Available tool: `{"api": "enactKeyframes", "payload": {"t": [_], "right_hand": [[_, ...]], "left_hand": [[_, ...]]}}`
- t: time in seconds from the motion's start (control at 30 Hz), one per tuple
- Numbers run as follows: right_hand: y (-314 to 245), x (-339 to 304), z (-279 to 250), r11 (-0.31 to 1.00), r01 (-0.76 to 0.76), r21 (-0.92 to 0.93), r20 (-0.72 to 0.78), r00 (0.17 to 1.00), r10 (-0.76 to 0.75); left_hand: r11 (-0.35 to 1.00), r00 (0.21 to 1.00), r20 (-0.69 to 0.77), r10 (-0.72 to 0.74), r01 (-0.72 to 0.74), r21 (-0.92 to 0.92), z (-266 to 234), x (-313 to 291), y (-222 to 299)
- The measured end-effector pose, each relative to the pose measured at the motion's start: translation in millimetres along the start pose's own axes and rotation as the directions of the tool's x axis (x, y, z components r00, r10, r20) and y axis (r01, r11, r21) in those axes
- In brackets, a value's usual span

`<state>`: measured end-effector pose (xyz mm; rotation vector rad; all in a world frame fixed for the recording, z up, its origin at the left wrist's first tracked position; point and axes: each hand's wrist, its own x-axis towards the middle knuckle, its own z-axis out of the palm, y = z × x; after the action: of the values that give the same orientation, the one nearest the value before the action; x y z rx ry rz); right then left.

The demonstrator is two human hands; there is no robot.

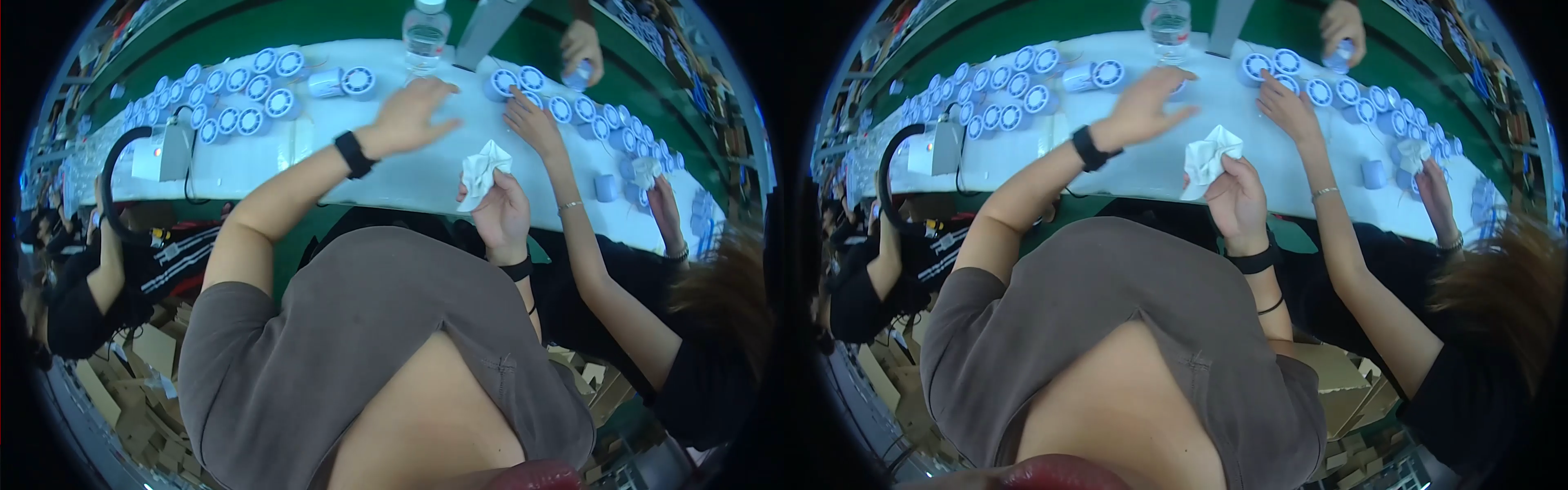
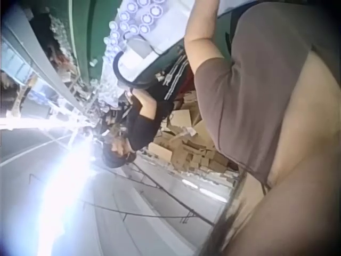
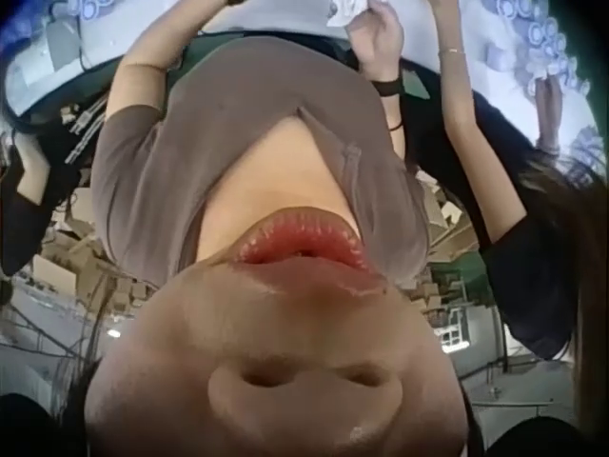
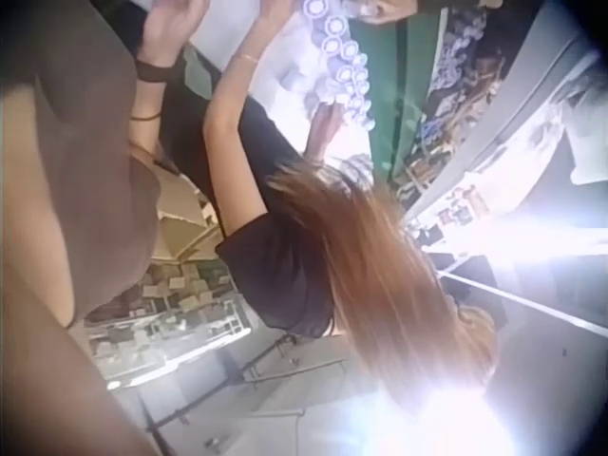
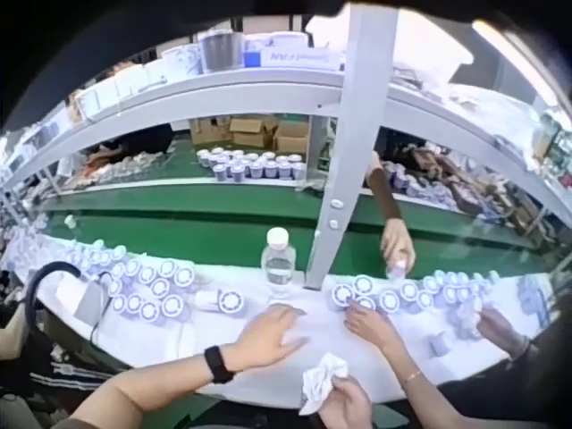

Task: The person assembles a fan by fitting a motor into a plastic housing, sets it on the table, and then wipes the exterior of the assembled fans with a cloth.

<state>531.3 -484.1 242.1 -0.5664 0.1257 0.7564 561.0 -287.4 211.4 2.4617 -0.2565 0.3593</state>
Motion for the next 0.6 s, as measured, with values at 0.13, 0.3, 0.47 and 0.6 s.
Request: {"api": "enactKeyframes", "payload": {"t": [0.13, 0.3, 0.47, 0.6], "right_hand": [[-12.7, -19.8, 19.2, 0.993, 0.066, 0.100, -0.015, 0.998, -0.064], [-16.7, -38.7, -17.9, 0.971, 0.136, 0.196, 0.065, 0.986, -0.152], [-23.9, -39.3, -26.9, 0.940, 0.251, -0.233, -0.167, 0.941, -0.293], [-54.2, -17.3, -36.2, 0.747, 0.319, -0.583, -0.285, 0.781, -0.556]], "left_hand": [[0.993, 0.991, -0.130, 0.005, 0.010, 0.117, 67.5, 52.0, -2.6], [0.961, 0.978, 0.089, -0.189, 0.165, 0.222, 105.7, 93.7, -19.8], [0.950, 0.937, 0.200, -0.288, 0.253, 0.185, 113.1, 101.1, -6.4], [0.984, 0.987, 0.081, -0.138, 0.145, -0.100, 98.1, 74.5, 8.9]]}}
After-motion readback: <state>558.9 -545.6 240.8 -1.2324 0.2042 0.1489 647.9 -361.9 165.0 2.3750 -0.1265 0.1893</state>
